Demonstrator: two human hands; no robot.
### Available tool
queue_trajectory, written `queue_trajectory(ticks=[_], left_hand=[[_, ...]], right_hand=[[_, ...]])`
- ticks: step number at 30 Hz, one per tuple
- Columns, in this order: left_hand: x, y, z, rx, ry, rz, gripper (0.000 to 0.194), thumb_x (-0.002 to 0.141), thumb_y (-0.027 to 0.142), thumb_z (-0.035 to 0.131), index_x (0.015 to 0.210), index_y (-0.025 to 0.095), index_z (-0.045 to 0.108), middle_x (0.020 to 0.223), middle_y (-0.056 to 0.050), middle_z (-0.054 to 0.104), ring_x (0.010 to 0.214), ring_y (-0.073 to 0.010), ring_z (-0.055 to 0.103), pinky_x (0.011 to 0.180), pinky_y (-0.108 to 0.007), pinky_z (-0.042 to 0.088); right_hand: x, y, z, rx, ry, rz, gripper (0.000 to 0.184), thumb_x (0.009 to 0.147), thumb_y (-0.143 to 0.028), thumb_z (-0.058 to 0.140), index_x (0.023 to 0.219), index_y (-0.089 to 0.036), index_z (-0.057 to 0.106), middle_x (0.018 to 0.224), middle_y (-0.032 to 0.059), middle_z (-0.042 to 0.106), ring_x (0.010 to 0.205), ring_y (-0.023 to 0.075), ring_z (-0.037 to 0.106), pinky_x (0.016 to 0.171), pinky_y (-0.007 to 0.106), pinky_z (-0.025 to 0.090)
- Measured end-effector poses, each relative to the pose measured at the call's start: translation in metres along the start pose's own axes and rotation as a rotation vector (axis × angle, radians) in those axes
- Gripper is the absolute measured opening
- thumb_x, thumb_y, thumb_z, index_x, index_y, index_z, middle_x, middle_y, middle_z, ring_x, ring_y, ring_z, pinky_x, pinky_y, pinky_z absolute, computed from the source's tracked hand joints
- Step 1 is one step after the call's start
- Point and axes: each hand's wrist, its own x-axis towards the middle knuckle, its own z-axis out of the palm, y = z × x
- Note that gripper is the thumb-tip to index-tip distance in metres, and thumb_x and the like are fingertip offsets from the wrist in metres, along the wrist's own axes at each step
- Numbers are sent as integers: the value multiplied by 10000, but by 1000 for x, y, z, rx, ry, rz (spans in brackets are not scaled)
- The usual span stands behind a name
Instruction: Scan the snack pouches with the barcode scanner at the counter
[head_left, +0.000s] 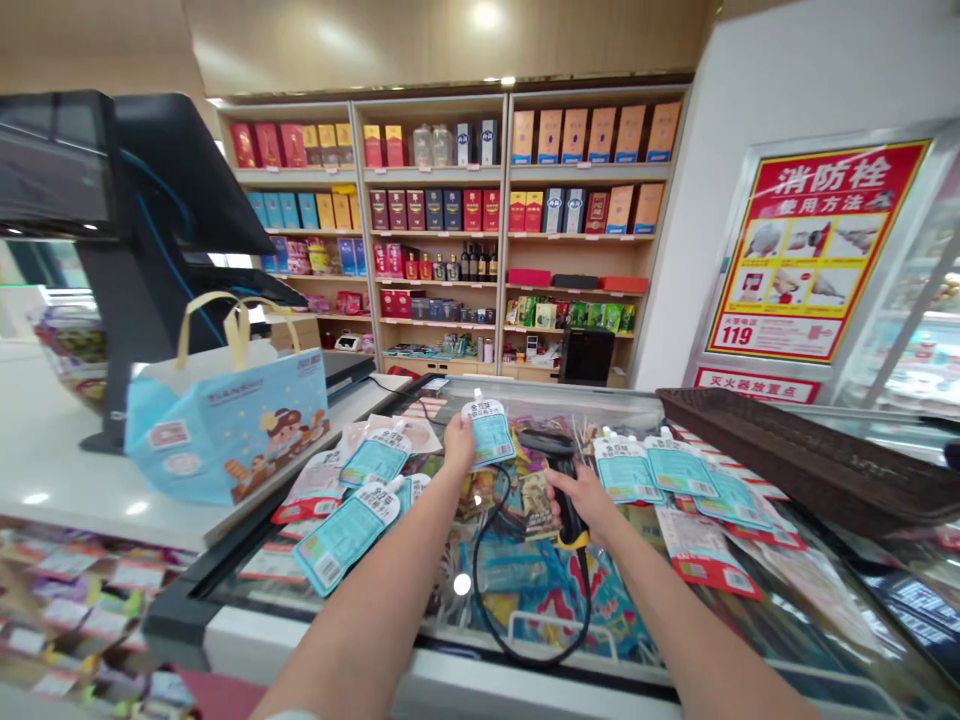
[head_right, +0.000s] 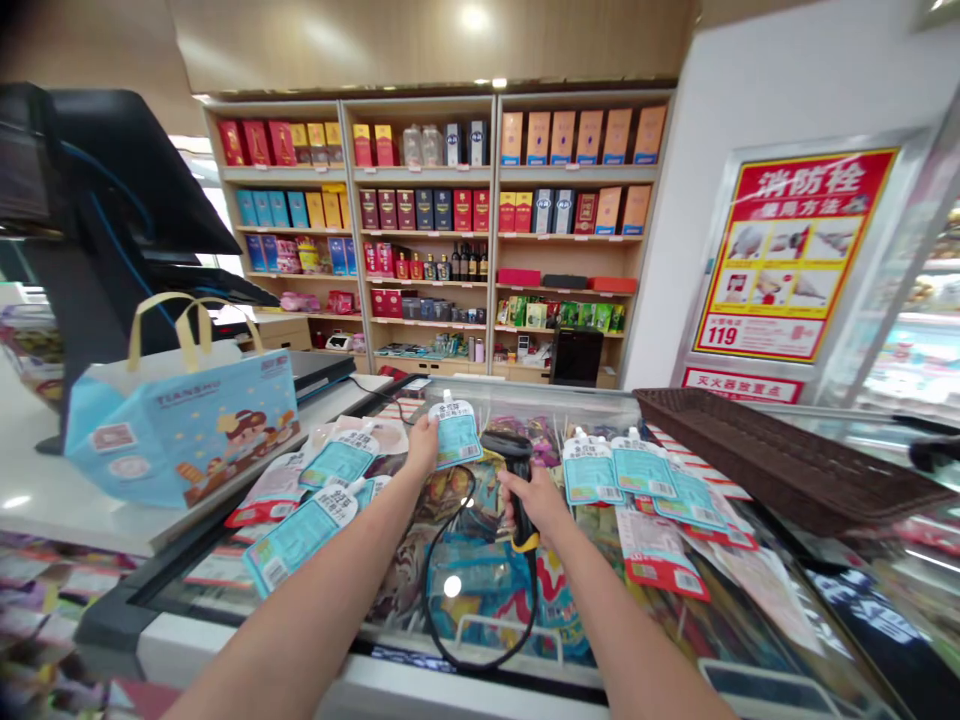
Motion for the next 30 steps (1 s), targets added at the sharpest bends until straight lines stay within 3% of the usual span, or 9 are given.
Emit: queue_trajectory(ticks=[2,6,12,16,30], left_hand=[[3,-14,7,12,19,-14,128,767,259,508,709,175,585,662,-20,609,704,-181,587,720,-300,468],[12,-27,-1,-39,67,-26,162,773,305,511,730,172,593,636,-2,585,666,-163,564,658,-269,460],[18,-24,-9,-73,104,-80,137,775,260,494,715,169,576,600,12,543,615,-145,525,606,-246,432],[15,-20,-7,-72,111,-86,130,775,235,488,728,168,588,634,-6,574,659,-162,554,655,-268,446],[10,-18,-3,-80,42,-84,162,765,268,493,744,158,610,635,-7,579,653,-163,546,666,-278,452]], right_hand=[[0,2,-1,-51,-5,-1,358,632,-469,713,703,-191,500,450,-63,510,345,88,460,340,219,422],[-3,3,2,-117,-55,0,345,638,-445,706,755,-200,493,506,-72,528,356,89,475,353,227,438],[-8,4,7,-176,-71,51,358,615,-437,702,766,-217,464,509,-83,518,358,100,478,342,232,417],[-9,4,7,-196,-100,39,343,628,-445,681,756,-216,461,510,-81,516,359,96,472,358,239,429],[-10,4,6,-184,-93,45,285,688,-410,673,785,-208,497,504,-77,523,372,96,479,374,230,428]])
